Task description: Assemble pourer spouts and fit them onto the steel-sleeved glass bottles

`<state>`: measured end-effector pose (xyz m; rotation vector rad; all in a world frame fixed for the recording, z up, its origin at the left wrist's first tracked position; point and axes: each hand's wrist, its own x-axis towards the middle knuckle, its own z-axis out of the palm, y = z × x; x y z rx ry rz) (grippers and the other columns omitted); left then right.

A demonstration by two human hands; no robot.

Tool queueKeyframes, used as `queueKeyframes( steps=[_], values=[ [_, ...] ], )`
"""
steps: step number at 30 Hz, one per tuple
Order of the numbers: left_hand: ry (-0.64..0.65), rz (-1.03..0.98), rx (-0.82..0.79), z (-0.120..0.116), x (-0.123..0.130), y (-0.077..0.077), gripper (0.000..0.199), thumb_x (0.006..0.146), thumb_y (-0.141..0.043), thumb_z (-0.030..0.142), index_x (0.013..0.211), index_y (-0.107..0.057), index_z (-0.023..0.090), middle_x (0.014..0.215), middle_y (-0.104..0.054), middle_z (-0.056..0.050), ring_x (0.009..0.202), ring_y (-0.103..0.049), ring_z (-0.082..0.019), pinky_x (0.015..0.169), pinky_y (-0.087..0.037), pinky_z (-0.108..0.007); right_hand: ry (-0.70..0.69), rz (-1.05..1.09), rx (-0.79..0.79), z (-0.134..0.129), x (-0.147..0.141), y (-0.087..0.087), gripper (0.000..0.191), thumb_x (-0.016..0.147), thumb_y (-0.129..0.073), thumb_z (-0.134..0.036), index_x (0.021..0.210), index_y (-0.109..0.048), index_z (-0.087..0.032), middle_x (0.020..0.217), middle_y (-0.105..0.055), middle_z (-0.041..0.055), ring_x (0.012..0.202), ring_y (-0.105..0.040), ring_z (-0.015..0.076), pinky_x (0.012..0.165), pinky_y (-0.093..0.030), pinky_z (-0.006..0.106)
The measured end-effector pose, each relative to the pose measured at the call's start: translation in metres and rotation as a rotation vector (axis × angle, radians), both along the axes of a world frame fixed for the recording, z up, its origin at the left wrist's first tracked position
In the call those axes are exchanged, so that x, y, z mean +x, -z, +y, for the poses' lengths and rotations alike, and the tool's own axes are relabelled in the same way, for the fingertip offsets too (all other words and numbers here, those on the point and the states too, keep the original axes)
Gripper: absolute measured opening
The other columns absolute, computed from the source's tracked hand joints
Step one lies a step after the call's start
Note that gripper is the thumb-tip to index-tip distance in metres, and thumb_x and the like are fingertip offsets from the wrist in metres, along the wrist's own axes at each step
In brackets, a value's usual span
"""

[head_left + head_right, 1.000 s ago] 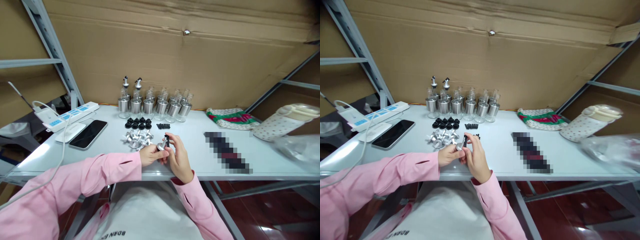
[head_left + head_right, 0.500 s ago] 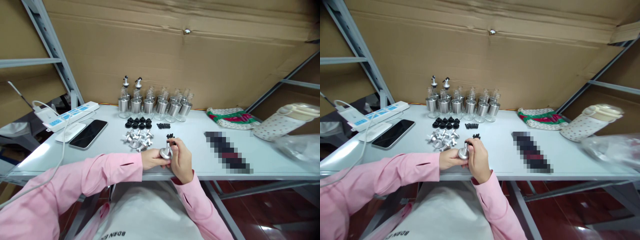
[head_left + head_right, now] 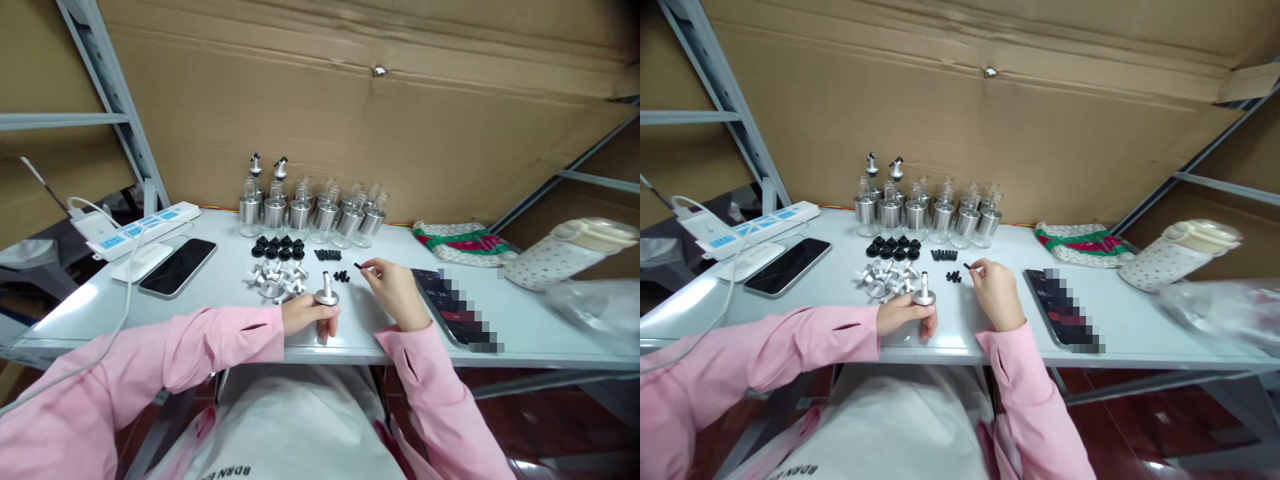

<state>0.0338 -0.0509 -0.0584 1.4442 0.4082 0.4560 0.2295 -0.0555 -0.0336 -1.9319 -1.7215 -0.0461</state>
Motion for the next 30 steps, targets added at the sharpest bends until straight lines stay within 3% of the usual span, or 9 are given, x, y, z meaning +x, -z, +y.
queueKeyframes(
  steps=[5, 11, 14, 18, 30],
  values=[
    [0.001, -0.003, 0.012, -0.001, -0.001, -0.001, 0.052, 0.068, -0.056, 0.062, 0.059, -0.055, 0.011, 0.059, -0.056, -0.002, 0.051, -0.051, -0.009, 0.059, -0.040, -0.025, 0.039, -0.255, -0.274, 0.046, 0.009, -0.008, 0.017, 0.075, -0.050, -0.017, 0.082, -0.065, -0.013, 0.077, -0.067, 0.0126, 0.074, -0.061, 0.0215, 0.063, -0.037, 0.027],
    [0.006, 0.011, 0.006, 0.000, 0.000, -0.001, 0.053, 0.066, -0.056, 0.064, 0.059, -0.053, 0.011, 0.058, -0.056, -0.001, 0.050, -0.051, -0.009, 0.058, -0.040, -0.025, 0.018, -0.166, -0.352, 0.090, 0.013, -0.006, 0.016, 0.073, -0.055, -0.020, 0.078, -0.066, -0.010, 0.083, -0.068, 0.0149, 0.079, -0.061, 0.0217, 0.066, -0.039, 0.026],
    [0.000, 0.007, 0.007, 0.000, 0.000, 0.000, 0.052, 0.067, -0.056, 0.063, 0.060, -0.053, 0.011, 0.058, -0.056, -0.001, 0.050, -0.051, -0.009, 0.058, -0.041, -0.025, -0.039, 0.002, -0.386, 0.096, 0.017, 0.003, 0.020, 0.077, -0.051, -0.024, 0.074, -0.066, -0.010, 0.071, -0.067, 0.0105, 0.064, -0.060, 0.0154, 0.061, -0.040, 0.023],
    [0.009, 0.006, 0.015, 0.001, 0.000, 0.001, 0.052, 0.067, -0.056, 0.063, 0.060, -0.054, 0.011, 0.059, -0.056, -0.001, 0.050, -0.052, -0.009, 0.057, -0.041, -0.025, -0.077, 0.185, -0.411, 0.097, 0.020, 0.010, 0.025, 0.081, -0.042, -0.017, 0.072, -0.064, -0.009, 0.064, -0.065, 0.0068, 0.047, -0.053, 0.0081, 0.055, -0.042, 0.019],
    [0.036, 0.001, 0.031, 0.004, 0.001, 0.004, 0.047, 0.070, -0.054, 0.058, 0.062, -0.053, 0.012, 0.060, -0.056, -0.002, 0.050, -0.052, -0.010, 0.057, -0.041, -0.026, -0.121, 0.432, -0.372, 0.097, 0.021, 0.008, 0.016, 0.079, -0.047, -0.014, 0.073, -0.062, -0.011, 0.065, -0.066, 0.0042, 0.044, -0.053, 0.0060, 0.045, -0.039, 0.016]
  ],
)
